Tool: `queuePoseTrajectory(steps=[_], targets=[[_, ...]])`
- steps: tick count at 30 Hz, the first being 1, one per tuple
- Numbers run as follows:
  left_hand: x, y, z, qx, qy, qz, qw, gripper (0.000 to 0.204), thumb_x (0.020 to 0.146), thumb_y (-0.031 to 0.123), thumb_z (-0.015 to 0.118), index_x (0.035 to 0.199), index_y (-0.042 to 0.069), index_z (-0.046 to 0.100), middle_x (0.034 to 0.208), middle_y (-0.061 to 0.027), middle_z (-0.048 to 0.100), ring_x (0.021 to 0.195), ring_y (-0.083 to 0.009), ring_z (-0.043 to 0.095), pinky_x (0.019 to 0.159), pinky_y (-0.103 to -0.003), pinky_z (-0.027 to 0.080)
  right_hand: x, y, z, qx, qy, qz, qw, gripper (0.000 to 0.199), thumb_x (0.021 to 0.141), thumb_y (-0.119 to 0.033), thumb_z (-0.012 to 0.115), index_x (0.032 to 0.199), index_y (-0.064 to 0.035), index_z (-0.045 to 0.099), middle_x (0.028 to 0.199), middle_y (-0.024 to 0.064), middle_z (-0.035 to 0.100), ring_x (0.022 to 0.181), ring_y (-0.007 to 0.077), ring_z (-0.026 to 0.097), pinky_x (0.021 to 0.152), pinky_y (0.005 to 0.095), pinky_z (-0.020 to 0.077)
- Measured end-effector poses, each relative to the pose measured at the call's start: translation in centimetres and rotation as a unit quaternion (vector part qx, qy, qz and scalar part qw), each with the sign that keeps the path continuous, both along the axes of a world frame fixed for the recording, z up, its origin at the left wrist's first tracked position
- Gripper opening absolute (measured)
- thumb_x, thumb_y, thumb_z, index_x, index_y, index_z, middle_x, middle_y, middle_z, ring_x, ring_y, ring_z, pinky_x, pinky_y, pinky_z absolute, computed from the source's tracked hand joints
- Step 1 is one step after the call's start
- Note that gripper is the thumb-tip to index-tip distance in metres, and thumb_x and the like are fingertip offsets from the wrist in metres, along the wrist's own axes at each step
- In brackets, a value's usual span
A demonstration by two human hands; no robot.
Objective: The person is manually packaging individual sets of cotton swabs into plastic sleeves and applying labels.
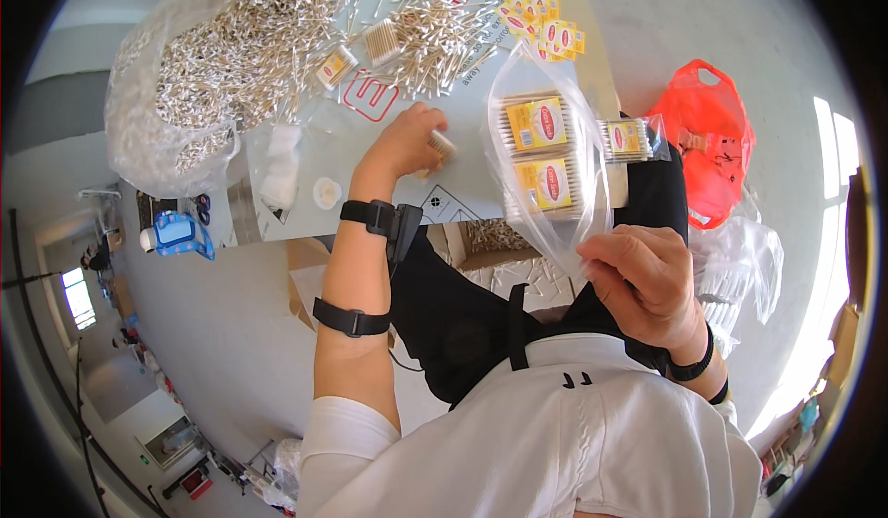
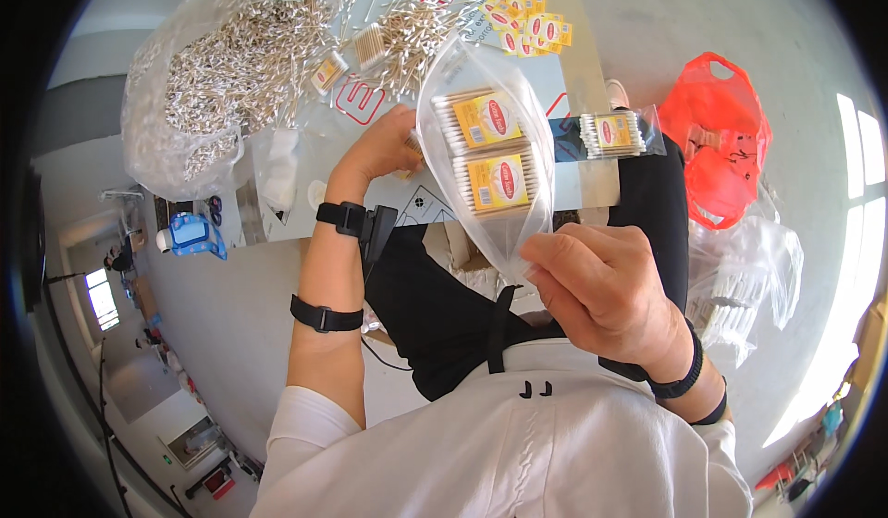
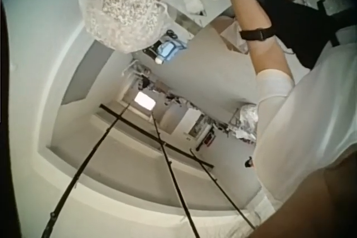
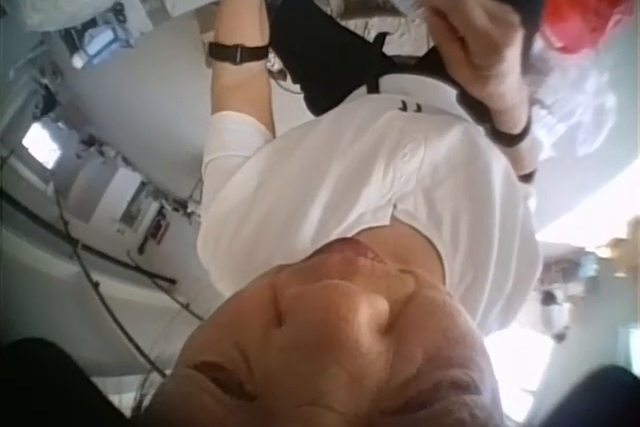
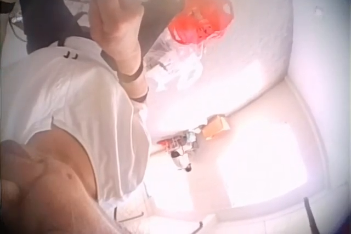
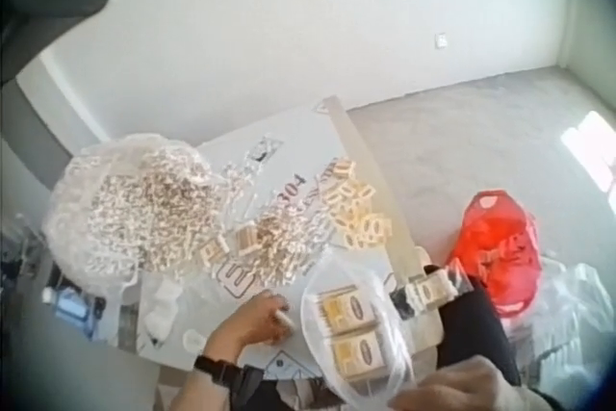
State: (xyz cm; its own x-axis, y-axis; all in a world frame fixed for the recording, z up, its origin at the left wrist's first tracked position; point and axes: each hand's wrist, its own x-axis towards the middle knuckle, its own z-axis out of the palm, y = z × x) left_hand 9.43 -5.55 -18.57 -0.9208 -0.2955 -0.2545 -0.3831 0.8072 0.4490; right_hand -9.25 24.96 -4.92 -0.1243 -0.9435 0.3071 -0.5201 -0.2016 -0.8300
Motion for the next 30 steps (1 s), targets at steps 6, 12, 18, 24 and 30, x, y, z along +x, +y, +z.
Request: queuePoseTrajectory(steps=[6, 12, 18, 24, 30], targets=[[-0.2, 3.3, 0.8, 0.174, -0.147, 0.417, 0.880, 0.050, 0.066, 0.026, 0.086, 0.097, -0.006, 0.063, 0.092, -0.0213, 0.069, 0.089, -0.0350, 0.069, 0.082, -0.045, 0.055, -0.2, 0.2, -0.4, 0.001, 0.005, -0.004, 1.000, 0.017, 0.077, 0.009, 0.065, 0.092, 0.0029, 0.062, 0.068, 0.0120, 0.061, 0.054, 0.0264, 0.060, 0.051, 0.0329, 0.0461], [3.7, 5.6, 0.1, 0.006, -0.073, 0.444, 0.893, 0.039, 0.082, 0.022, 0.076, 0.103, -0.007, 0.063, 0.103, -0.0222, 0.069, 0.099, -0.0396, 0.066, 0.084, -0.050, 0.053, 0.0, 0.0, -0.2, -0.003, 0.002, -0.005, 1.000, 0.017, 0.077, 0.009, 0.065, 0.093, 0.0029, 0.062, 0.068, 0.0118, 0.061, 0.054, 0.0263, 0.060, 0.051, 0.0329, 0.0458], [2.5, 4.5, 2.6, -0.173, 0.101, -0.005, 0.980, 0.041, 0.075, -0.004, 0.066, 0.114, 0.007, 0.064, 0.130, -0.0070, 0.058, 0.126, -0.0302, 0.049, 0.099, -0.046, 0.042, 0.3, -0.1, -0.4, -0.018, -0.009, -0.012, 1.000, 0.018, 0.076, 0.009, 0.065, 0.094, 0.0034, 0.062, 0.067, 0.0113, 0.060, 0.053, 0.0261, 0.059, 0.050, 0.0336, 0.0446], [1.5, 5.0, 1.7, -0.115, -0.145, -0.041, 0.982, 0.032, 0.067, 0.005, 0.074, 0.097, 0.010, 0.063, 0.114, -0.0055, 0.062, 0.122, -0.0261, 0.052, 0.090, -0.042, 0.044, 0.5, -0.1, 0.1, -0.010, 0.015, -0.018, 1.000, 0.026, 0.074, 0.010, 0.068, 0.098, 0.0014, 0.062, 0.065, 0.0105, 0.057, 0.053, 0.0285, 0.058, 0.047, 0.0358, 0.0453], [3.9, 6.1, 3.3, -0.098, -0.006, 0.203, 0.974, 0.026, 0.071, 0.010, 0.076, 0.093, 0.007, 0.061, 0.089, -0.0107, 0.069, 0.079, -0.0340, 0.066, 0.070, -0.044, 0.053, 0.5, -0.3, -0.2, -0.038, 0.080, -0.043, 0.995, 0.032, 0.068, 0.009, 0.070, 0.098, 0.0009, 0.061, 0.063, 0.0086, 0.053, 0.051, 0.0268, 0.056, 0.045, 0.0357, 0.0451]])
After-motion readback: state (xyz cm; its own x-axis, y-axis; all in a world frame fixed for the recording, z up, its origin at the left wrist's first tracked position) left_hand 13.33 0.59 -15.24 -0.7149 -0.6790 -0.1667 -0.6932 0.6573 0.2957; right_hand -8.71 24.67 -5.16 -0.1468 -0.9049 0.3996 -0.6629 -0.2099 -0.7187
